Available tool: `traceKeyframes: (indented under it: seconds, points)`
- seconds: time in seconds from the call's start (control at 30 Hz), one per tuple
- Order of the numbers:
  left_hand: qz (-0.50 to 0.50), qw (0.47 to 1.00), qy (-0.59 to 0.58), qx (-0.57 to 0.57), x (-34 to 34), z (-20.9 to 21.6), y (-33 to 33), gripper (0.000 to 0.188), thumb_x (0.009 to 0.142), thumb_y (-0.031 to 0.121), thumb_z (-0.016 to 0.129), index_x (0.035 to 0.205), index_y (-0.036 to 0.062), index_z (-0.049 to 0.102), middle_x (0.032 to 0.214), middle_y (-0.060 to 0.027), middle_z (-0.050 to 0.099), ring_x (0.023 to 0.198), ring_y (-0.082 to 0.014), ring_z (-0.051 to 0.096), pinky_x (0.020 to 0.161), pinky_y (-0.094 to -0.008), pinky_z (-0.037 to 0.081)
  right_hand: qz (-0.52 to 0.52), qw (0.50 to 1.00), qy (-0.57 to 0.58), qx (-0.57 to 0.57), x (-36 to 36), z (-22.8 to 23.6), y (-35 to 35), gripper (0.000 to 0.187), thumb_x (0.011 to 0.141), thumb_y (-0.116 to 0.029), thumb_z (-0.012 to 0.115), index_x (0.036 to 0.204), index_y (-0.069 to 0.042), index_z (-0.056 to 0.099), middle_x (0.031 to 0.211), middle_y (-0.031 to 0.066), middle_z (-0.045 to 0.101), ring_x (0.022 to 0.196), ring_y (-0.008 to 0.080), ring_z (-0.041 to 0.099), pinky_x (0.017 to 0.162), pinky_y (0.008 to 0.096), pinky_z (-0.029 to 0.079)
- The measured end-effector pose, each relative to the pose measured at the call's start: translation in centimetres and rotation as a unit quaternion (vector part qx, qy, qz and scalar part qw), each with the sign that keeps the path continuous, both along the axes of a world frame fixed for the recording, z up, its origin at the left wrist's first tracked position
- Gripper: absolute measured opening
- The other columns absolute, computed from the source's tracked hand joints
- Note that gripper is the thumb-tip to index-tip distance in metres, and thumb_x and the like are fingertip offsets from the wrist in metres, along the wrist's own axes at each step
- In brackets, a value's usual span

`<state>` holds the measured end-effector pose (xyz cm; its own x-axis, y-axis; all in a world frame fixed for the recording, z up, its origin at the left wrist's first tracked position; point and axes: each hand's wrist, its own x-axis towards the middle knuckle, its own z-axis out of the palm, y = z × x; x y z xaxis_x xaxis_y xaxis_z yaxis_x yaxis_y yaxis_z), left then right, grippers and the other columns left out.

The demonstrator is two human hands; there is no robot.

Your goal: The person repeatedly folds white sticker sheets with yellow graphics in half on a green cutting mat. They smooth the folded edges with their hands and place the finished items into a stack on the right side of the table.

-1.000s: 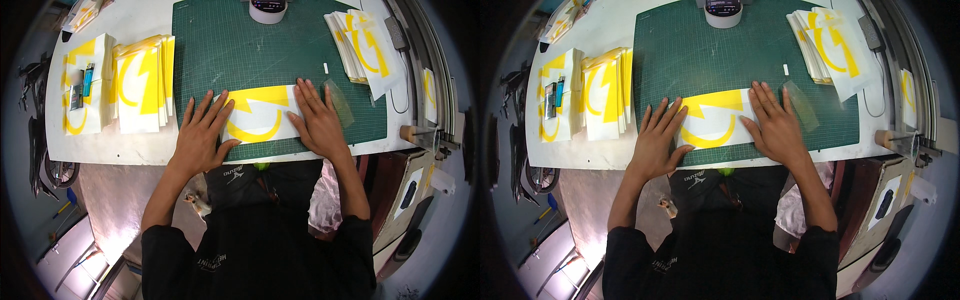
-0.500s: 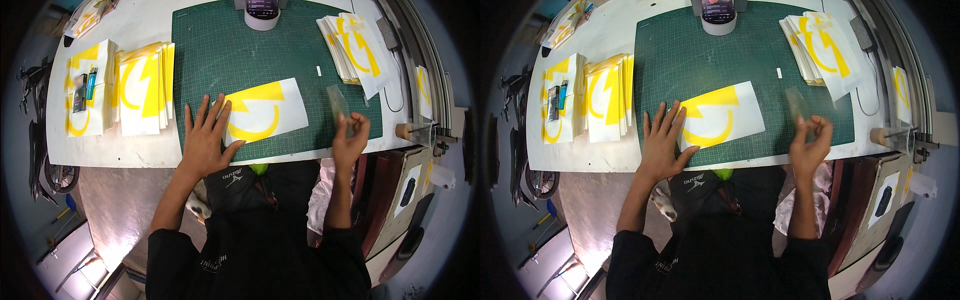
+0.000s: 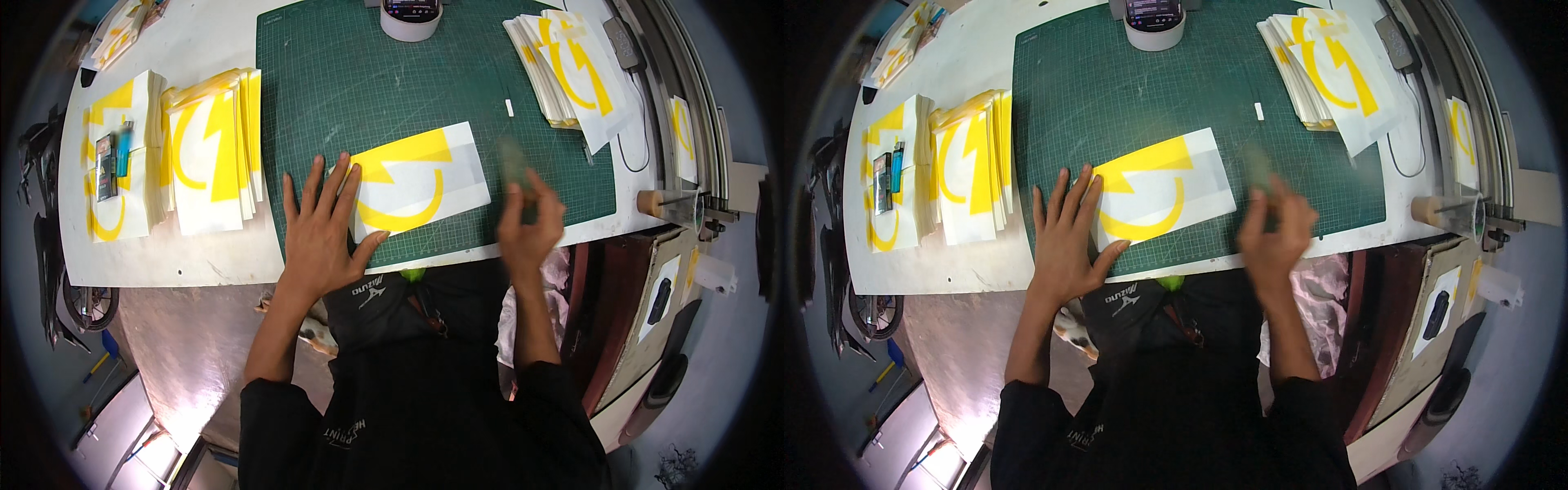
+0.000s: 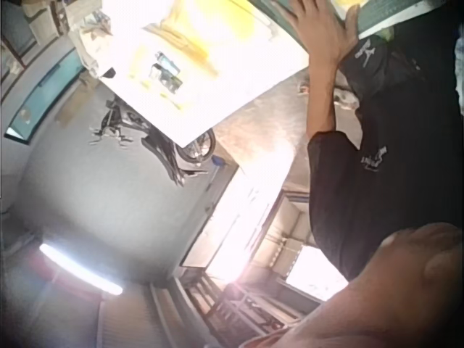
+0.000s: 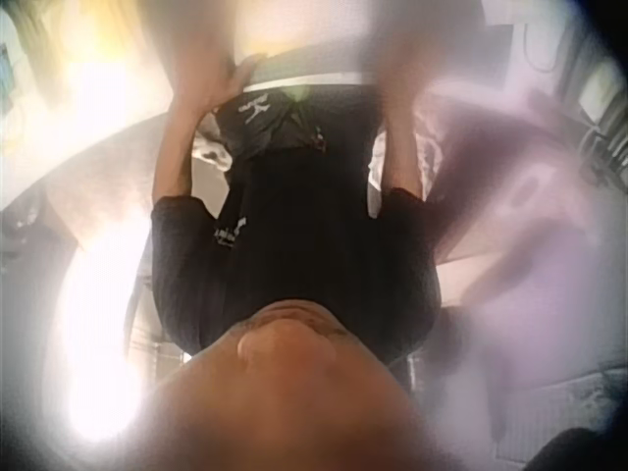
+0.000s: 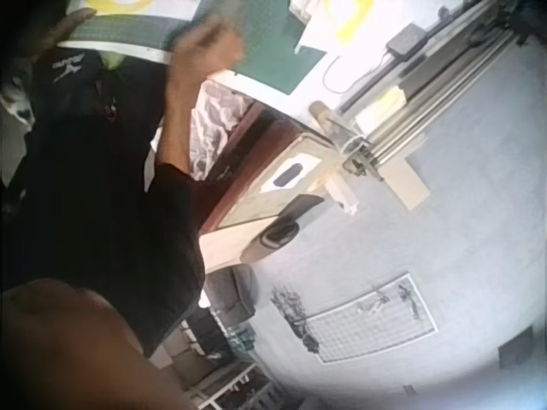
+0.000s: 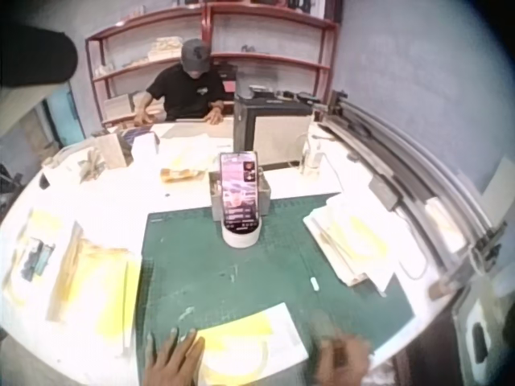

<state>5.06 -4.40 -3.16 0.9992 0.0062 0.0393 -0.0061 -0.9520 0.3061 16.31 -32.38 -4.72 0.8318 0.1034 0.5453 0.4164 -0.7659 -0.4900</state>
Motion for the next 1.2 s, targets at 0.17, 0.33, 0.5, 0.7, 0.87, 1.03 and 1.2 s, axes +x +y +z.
traceKeyframes:
  seconds: [0.17,0.33,0.5,0.7,0.87,1.03,1.2]
  points:
    - [-0.013,1.000,0.011,-0.016,0.6,0.6,-0.1,0.091,0.094,0.057,0.069,0.161,0.0030,0.041,0.172,-0.0162,0.034,0.162,-0.0419,0.020,0.128,-0.0676,0.005,0.230,0.972,0.049,0.030,-2.0,-0.1,12.1,0.032,0.087,-0.003,0.076,0.119,-0.002,0.074,0.084,0.0070,0.064,0.081,0.0263,0.062,0.083,0.0426,0.042]
    - [0.007,1.000,-0.009,-0.020,0.2,0.0,0.1,0.089,0.095,0.061,0.066,0.157,0.0002,0.046,0.171,-0.0138,0.037,0.161,-0.0407,0.024,0.127,-0.0702,0.006,0.091,0.995,0.026,-0.039,3.6,-2.0,5.4,0.026,0.093,-0.010,0.072,0.116,0.000,0.072,0.081,0.0092,0.064,0.079,0.0270,0.061,0.082,0.0444,0.043]
    - [0.038,0.999,-0.037,-0.012,-0.2,0.3,-2.6,0.089,0.093,0.062,0.068,0.153,-0.0005,0.049,0.160,-0.0223,0.044,0.155,-0.0465,0.032,0.126,-0.0720,0.007,0.013,0.996,0.080,0.032,7.7,1.2,-0.2,0.030,0.093,-0.012,0.078,0.122,-0.003,0.075,0.091,0.0093,0.075,0.086,0.0236,0.069,0.088,0.0377,0.049]
    - [0.046,0.994,-0.064,-0.072,0.3,1.4,-6.7,0.068,0.098,0.051,0.067,0.144,0.0010,0.059,0.141,-0.0251,0.053,0.139,-0.0463,0.047,0.124,-0.0739,0.013,0.169,0.982,0.068,0.052,6.6,1.0,1.3,0.034,0.091,-0.012,0.081,0.125,-0.009,0.077,0.091,0.0070,0.075,0.085,0.0221,0.067,0.089,0.0369,0.045]
    - [-0.062,0.937,-0.036,-0.342,9.8,1.0,0.3,0.047,0.114,0.042,0.041,0.145,0.0175,0.067,0.166,-0.0161,0.044,0.157,-0.0436,0.032,0.129,-0.0650,0.007,0.292,0.952,0.086,-0.039,5.4,0.3,3.8,0.030,0.089,-0.009,0.078,0.118,-0.011,0.079,0.092,0.0044,0.072,0.087,0.0262,0.062,0.086,0.0410,0.042]
    - [-0.137,0.985,-0.024,-0.099,13.1,-1.6,0.5,0.045,0.107,0.055,0.052,0.142,0.0332,0.070,0.173,-0.0149,0.035,0.163,-0.0421,0.019,0.127,-0.0704,-0.002,0.389,0.915,0.105,-0.021,-0.5,1.3,1.6,0.026,0.086,-0.005,0.076,0.111,-0.009,0.078,0.096,0.0044,0.071,0.091,0.0275,0.062,0.087,0.0461,0.039]
    - [-0.145,0.985,-0.047,-0.083,12.4,-1.8,0.3,0.058,0.092,0.064,0.071,0.141,0.0328,0.071,0.172,-0.0167,0.035,0.162,-0.0440,0.021,0.126,-0.0728,-0.002,0.265,0.956,0.113,-0.046,1.3,1.3,-2.2,0.029,0.081,-0.002,0.078,0.109,-0.009,0.079,0.092,0.0026,0.074,0.091,0.0239,0.063,0.092,0.0455,0.037]
